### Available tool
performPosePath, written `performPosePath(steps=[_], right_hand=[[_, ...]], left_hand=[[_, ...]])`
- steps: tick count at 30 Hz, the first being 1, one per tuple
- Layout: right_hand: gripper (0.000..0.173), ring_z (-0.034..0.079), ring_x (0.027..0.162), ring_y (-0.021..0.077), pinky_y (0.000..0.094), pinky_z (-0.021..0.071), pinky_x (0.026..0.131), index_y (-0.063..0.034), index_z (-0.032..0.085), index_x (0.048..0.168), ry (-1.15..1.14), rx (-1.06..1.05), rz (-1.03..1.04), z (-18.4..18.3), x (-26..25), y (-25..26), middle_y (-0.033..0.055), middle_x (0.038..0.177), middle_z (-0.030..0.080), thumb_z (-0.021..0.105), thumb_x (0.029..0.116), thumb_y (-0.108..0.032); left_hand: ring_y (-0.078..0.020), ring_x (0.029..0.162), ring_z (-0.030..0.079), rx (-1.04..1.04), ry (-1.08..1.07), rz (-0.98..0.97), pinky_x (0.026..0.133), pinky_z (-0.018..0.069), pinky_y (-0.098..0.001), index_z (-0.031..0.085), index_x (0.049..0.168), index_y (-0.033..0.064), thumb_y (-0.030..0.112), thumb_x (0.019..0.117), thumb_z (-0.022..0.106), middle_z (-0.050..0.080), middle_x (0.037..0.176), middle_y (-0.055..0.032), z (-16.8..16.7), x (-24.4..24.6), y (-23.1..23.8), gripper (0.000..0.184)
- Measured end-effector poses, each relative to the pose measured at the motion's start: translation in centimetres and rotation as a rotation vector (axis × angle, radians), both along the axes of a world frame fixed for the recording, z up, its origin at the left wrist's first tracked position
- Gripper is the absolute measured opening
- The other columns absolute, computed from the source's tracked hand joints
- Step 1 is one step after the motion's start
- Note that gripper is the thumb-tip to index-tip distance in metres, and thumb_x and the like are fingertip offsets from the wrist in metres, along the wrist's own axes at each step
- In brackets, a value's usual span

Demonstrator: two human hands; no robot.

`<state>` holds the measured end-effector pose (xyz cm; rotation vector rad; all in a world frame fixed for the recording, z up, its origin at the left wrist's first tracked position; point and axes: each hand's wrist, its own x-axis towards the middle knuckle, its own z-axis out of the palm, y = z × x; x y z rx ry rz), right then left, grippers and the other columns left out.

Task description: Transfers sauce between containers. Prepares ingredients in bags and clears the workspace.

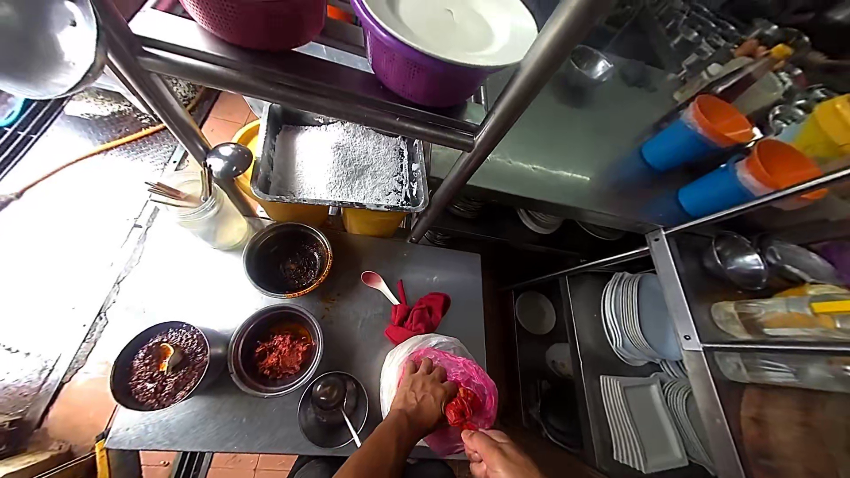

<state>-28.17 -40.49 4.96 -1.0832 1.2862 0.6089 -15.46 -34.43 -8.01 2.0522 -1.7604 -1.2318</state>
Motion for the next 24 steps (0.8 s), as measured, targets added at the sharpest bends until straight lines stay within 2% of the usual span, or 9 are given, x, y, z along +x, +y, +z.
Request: performPosePath(steps=[3, 5, 8, 10, 14, 16, 19, 23, 24], right_hand=[[0.033, 0.041, 0.055, 0.0112, 0.0303, 0.0378, 0.054, -0.0057, 0.058, 0.094, -0.062, -0.137, 0.464, -0.9, -0.9, -3.5, -0.0005, 0.066, 0.043, 0.04, 0.1101, -0.028], [0.04, 0.056, 0.075, 0.0262, 0.0455, 0.0462, 0.073, 0.003, 0.063, 0.1, -0.107, -0.198, 0.79, -1.5, -1.2, -5.6, 0.0144, 0.079, 0.056, 0.042, 0.1097, -0.03], [0.046, 0.067, 0.097, 0.0403, 0.058, 0.0497, 0.086, 0.003, 0.063, 0.107, -0.103, -0.256, 1.244, -1.6, -0.8, -6.4, 0.0243, 0.095, 0.067, 0.04, 0.1097, -0.037], [0.045, 0.07, 0.094, 0.0428, 0.0606, 0.0523, 0.083, 0.0016, 0.064, 0.107, -0.161, -0.378, 1.398, -1.5, -1.0, -6.0, 0.0243, 0.093, 0.07, 0.041, 0.1091, -0.037], [0.034, 0.071, 0.069, 0.0348, 0.0507, 0.0558, 0.061, -0.0025, 0.064, 0.093, -0.354, -0.707, 1.471, -2.6, -3.4, -6.2, 0.0162, 0.073, 0.066, 0.051, 0.1049, -0.032], [0.033, 0.07, 0.065, 0.0317, 0.0474, 0.0556, 0.057, -0.0042, 0.064, 0.09, -0.354, -0.78, 1.455, -2.9, -4.7, -6.3, 0.0136, 0.07, 0.065, 0.052, 0.1039, -0.032], [0.029, 0.069, 0.06, 0.0264, 0.0424, 0.0553, 0.052, -0.0074, 0.064, 0.085, -0.354, -0.919, 1.437, -3.4, -5.9, -6.3, 0.0092, 0.066, 0.063, 0.057, 0.1003, -0.032], [0.029, 0.066, 0.056, 0.0232, 0.0384, 0.0538, 0.049, -0.0089, 0.063, 0.082, -0.362, -1.023, 1.402, -3.4, -6.9, -5.7, 0.0065, 0.063, 0.06, 0.058, 0.0988, -0.032], [0.03, 0.066, 0.056, 0.0229, 0.0378, 0.0537, 0.048, -0.009, 0.063, 0.081, -0.362, -1.046, 1.394, -3.4, -6.9, -5.5, 0.0062, 0.062, 0.06, 0.058, 0.099, -0.032]], left_hand=[[-0.044, 0.134, 0.047, 0.001, 0.039, 0.009, 0.106, 0.0366, -0.0663, 0.064, 0.129, 0.01, 0.036, 0.0939, 0.066, 0.058, 0.136, -0.0205, 1.6, 1.0, 0.5, 0.044], [-0.0413, 0.137, 0.045, -0.033, 0.15, 0.05, 0.111, 0.0367, -0.0623, 0.063, 0.132, 0.0087, 0.043, 0.0929, 0.069, 0.057, 0.14, -0.0193, 3.6, 2.7, 1.6, 0.053], [-0.0316, 0.143, 0.044, -0.093, 0.456, 0.024, 0.118, 0.0338, -0.0516, 0.053, 0.149, 0.0107, 0.027, 0.1009, 0.06, 0.053, 0.151, -0.0124, 6.8, 5.6, 1.3, 0.051], [-0.0323, 0.14, 0.048, -0.065, 0.6, -0.154, 0.119, 0.0337, -0.0504, 0.056, 0.145, 0.0066, 0.016, 0.1023, 0.059, 0.057, 0.147, -0.0156, 7.0, 6.5, -0.7, 0.044], [-0.0335, 0.131, 0.056, 0.106, 0.642, -0.457, 0.112, 0.04, -0.0545, 0.065, 0.135, 0.0067, 0.015, 0.0969, 0.069, 0.063, 0.137, -0.0168, 4.1, 5.3, -4.1, 0.039], [-0.0355, 0.134, 0.049, 0.088, 0.658, -0.471, 0.112, 0.0369, -0.0542, 0.066, 0.132, 0.0092, 0.017, 0.0937, 0.073, 0.062, 0.137, -0.0147, 3.3, 4.5, -4.3, 0.04], [-0.0339, 0.132, 0.049, -0.122, 0.656, -0.462, 0.112, 0.0374, -0.0501, 0.067, 0.124, 0.0107, 0.018, 0.093, 0.074, 0.063, 0.132, -0.0101, 1.8, 3.4, -3.7, 0.032], [-0.0313, 0.142, 0.041, -0.266, 0.604, -0.496, 0.111, 0.0379, -0.0533, 0.064, 0.121, 0.0116, 0.022, 0.0938, 0.072, 0.049, 0.152, -0.005, 1.4, 2.4, -3.2, 0.03], [-0.0316, 0.141, 0.043, -0.275, 0.613, -0.502, 0.11, 0.0386, -0.054, 0.063, 0.121, 0.0099, 0.02, 0.094, 0.071, 0.052, 0.149, -0.0068, 1.4, 2.3, -3.2, 0.03]])
